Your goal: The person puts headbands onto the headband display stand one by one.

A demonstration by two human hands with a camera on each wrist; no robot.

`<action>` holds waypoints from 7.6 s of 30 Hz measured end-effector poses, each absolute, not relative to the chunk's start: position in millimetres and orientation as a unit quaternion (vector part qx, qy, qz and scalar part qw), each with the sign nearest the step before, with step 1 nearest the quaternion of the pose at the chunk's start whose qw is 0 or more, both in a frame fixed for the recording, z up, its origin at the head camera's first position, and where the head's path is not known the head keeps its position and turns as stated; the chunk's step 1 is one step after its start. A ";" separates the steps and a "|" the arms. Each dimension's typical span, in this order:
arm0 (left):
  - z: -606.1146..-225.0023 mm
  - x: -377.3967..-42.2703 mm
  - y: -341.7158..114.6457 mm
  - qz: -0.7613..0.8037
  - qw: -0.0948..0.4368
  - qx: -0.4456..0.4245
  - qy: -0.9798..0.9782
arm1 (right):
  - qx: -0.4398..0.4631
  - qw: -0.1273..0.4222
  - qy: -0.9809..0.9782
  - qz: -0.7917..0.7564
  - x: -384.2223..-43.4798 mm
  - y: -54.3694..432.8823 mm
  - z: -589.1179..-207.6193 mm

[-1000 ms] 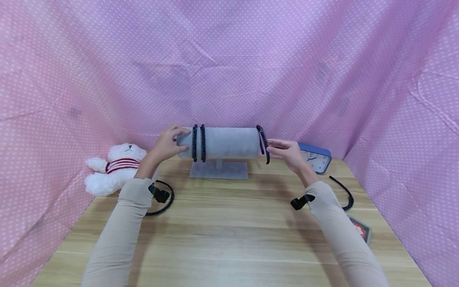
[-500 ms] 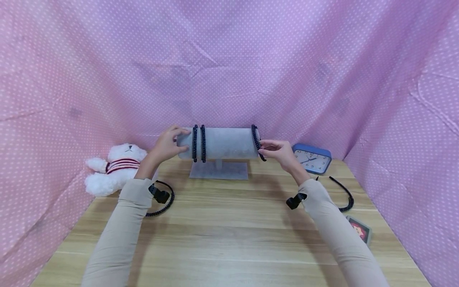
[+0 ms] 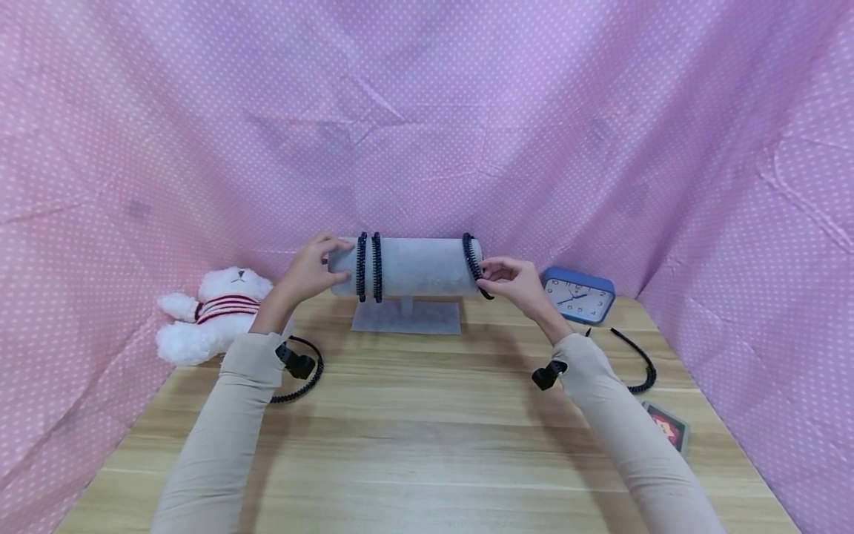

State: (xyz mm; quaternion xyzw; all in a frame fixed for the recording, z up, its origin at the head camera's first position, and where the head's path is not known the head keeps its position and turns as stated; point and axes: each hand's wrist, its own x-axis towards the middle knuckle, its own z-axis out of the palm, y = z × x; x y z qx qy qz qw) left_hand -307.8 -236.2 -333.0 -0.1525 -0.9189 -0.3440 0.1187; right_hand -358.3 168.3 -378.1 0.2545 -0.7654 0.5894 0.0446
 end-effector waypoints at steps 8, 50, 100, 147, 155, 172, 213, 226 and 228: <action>-333.3 -307.7 -236.5 -0.343 0.119 -0.152 -0.919 | 0.274 0.045 -0.773 0.570 -347.6 163.4 -360.5; -334.4 -308.5 -237.3 -0.334 0.134 -0.167 -0.918 | 0.316 0.020 -0.874 0.368 -367.4 149.1 -335.9; -343.6 -306.4 -237.7 -0.256 0.220 -0.196 -0.921 | 0.359 0.067 -0.890 0.273 -368.3 74.1 -330.8; -342.3 -301.3 -234.4 -0.261 0.220 -0.187 -0.921 | 0.382 0.128 -0.885 0.233 -358.4 30.8 -346.4; -343.0 -302.1 -234.4 -0.260 0.228 -0.190 -0.919 | 0.400 0.171 -0.874 0.215 -354.6 31.1 -354.0; -342.6 -302.3 -233.8 -0.260 0.226 -0.186 -0.920 | 0.410 0.181 -0.869 0.208 -352.8 33.0 -357.4; -344.6 -303.2 -237.0 -0.279 0.236 -0.194 -0.910 | 0.370 0.138 -0.906 0.153 -324.3 282.5 -369.2; -344.8 -303.4 -234.6 -0.285 0.223 -0.185 -0.914 | 0.353 0.033 -0.922 0.154 -309.0 370.8 -386.7; -345.0 -303.5 -234.8 -0.285 0.224 -0.185 -0.914 | 0.333 -0.004 -0.926 0.179 -305.3 377.3 -389.8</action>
